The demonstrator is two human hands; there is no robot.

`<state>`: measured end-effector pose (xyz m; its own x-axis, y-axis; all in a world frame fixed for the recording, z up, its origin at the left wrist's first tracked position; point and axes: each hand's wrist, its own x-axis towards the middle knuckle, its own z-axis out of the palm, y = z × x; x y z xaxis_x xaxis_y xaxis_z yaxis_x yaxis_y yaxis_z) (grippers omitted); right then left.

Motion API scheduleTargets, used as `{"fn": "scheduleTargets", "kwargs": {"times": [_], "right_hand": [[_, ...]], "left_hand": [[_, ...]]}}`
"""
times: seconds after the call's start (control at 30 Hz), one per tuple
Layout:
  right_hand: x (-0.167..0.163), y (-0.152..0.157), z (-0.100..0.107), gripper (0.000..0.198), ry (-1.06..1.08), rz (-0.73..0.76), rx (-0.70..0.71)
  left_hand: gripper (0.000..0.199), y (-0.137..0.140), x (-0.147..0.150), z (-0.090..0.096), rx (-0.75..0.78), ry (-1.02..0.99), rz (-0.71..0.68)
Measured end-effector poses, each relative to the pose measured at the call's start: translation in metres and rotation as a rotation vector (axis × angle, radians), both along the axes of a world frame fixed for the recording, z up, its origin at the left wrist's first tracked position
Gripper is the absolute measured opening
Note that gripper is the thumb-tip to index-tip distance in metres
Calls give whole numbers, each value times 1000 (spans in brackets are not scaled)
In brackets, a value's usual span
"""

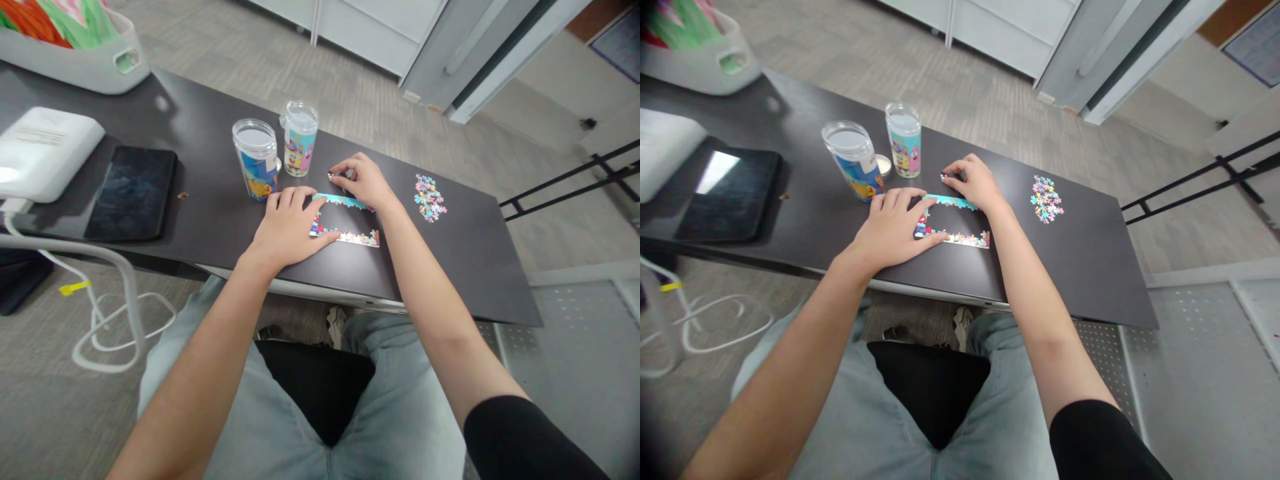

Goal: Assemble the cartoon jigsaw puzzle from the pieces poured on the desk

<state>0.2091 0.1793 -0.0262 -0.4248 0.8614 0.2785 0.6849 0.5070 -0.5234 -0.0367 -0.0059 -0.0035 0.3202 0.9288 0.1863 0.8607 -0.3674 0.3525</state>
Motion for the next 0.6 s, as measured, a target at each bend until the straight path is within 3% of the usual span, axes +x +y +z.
{"fn": "scheduleTargets", "kwargs": {"times": [0.2, 0.37, 0.43, 0.6], "right_hand": [[8, -5, -1, 17, 134, 7, -88], [34, -8, 4, 48, 372, 102, -169], [56, -16, 8, 55, 428, 64, -126], [107, -57, 13, 49, 530, -96, -96]], "left_hand": [[83, 0, 1, 0, -13, -22, -4], [84, 0, 0, 0, -4, -24, -12], [84, -1, 0, 0, -7, -27, -13], [81, 0, -2, 1, -11, -41, -11]]}}
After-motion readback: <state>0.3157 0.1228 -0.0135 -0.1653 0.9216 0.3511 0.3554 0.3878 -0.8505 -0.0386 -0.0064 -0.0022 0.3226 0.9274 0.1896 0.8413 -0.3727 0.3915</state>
